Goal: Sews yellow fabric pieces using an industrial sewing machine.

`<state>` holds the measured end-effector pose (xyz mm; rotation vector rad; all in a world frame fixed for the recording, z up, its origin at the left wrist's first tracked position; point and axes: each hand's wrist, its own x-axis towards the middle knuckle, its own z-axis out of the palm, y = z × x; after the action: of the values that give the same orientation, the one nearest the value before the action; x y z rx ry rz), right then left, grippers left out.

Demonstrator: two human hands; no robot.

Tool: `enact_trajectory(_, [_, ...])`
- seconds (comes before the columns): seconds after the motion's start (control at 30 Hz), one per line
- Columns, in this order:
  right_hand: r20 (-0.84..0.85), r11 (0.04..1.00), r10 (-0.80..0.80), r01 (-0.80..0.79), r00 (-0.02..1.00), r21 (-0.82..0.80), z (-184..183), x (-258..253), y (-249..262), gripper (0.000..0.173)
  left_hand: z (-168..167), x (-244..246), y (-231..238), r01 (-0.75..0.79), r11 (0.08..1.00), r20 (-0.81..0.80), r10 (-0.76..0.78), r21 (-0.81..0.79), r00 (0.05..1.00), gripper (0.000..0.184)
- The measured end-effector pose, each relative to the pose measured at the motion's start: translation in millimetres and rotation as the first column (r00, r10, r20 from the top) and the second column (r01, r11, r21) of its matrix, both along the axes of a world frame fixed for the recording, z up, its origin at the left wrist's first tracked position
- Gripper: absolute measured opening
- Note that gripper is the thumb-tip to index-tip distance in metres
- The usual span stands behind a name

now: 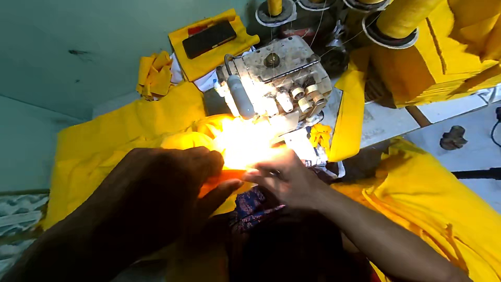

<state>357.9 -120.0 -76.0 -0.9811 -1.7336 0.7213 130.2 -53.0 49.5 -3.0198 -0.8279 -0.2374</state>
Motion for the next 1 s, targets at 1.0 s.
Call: enact_trajectory(1.0, [-0.16, 0.979, -0.092, 0.06, 0.983, -0.197, -55, 11, 34, 0.014, 21, 15, 97, 0.027, 0.999, -0.329, -0.015, 0.03, 0.944, 0.051])
